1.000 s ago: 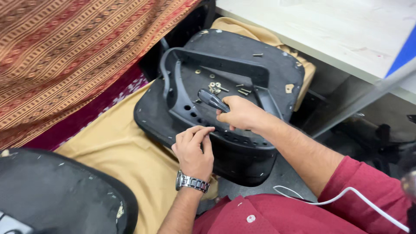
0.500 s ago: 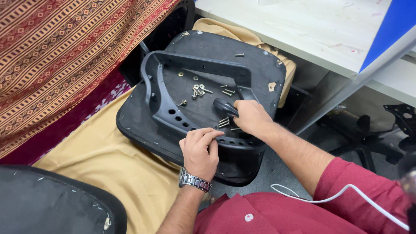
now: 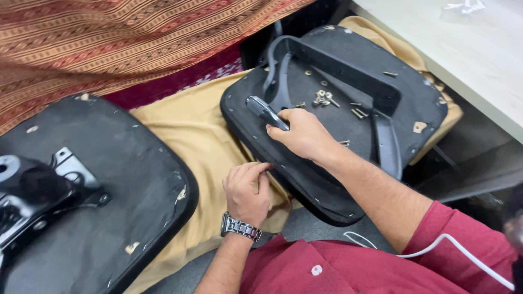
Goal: The person uses a screwdriver to tighten screws on the base of an office chair. They work on multiple screws around the central column, securing the base plate to the chair's frame.
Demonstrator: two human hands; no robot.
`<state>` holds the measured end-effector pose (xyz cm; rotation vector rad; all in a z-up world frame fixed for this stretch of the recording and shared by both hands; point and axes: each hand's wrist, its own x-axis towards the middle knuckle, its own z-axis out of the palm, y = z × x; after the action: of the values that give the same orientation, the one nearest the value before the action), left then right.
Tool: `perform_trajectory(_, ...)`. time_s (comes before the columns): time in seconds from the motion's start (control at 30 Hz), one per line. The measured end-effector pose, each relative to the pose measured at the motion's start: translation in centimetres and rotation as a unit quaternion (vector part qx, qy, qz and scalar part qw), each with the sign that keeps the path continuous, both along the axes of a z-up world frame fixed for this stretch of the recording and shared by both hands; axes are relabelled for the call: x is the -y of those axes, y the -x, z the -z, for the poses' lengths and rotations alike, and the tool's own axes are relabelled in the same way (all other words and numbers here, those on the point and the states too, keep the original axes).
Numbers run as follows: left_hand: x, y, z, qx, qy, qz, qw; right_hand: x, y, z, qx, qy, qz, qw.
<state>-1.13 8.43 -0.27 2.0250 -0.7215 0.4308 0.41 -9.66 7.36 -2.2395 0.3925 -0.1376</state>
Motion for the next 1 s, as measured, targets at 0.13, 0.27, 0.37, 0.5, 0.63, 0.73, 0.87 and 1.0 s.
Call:
perform_trajectory(0.13, -4.3, 1.0, -0.5, -0.038, -0.017, -0.071, 0.997, -4.8, -2.0, 0.0, -0.055, -0.074, -0.109, 0.99)
perform_trajectory(0.27, -8.5, 2.5, -0.6, -0.042, -0.039, -0.153, 0.986, -9.8, -3.1, 0.5, -0.078, -0.114, -0.204, 0.969)
perform_trajectory(0.37, -11.4, 4.4, -0.1, -0.049, -0.04, -0.235, 0.97, -12.9, -2.8, 1.1, -0.148, -0.146, -0.223, 0.952)
perform_trajectory(0.5, -15.1, 6.3, -0.3, -0.043, -0.039, -0.324, 0.944, -16.6, -2.8, 0.6, -0.193, -0.191, -0.273, 0.923)
perform_trajectory(0.63, -17.5, 7.8, 0.5, -0.095, -0.055, -0.414, 0.903, -19.4, -2.7, 1.3, -0.195, -0.2, -0.308, 0.909)
perform_trajectory(0.73, -18.8, 7.6, 0.8, -0.075, -0.077, -0.437, 0.893, -21.0, -3.1, 1.9, -0.197, -0.171, -0.337, 0.905)
perform_trajectory(0.87, -19.6, 6.1, 1.2, -0.058, -0.102, -0.457, 0.882, -22.8, -3.4, 2.8, -0.169, -0.183, -0.375, 0.893)
perform_trajectory(1.0, -20.1, 4.4, 1.6, -0.062, -0.117, -0.453, 0.882, -23.9, -3.8, 3.6, -0.179, -0.144, -0.38, 0.896)
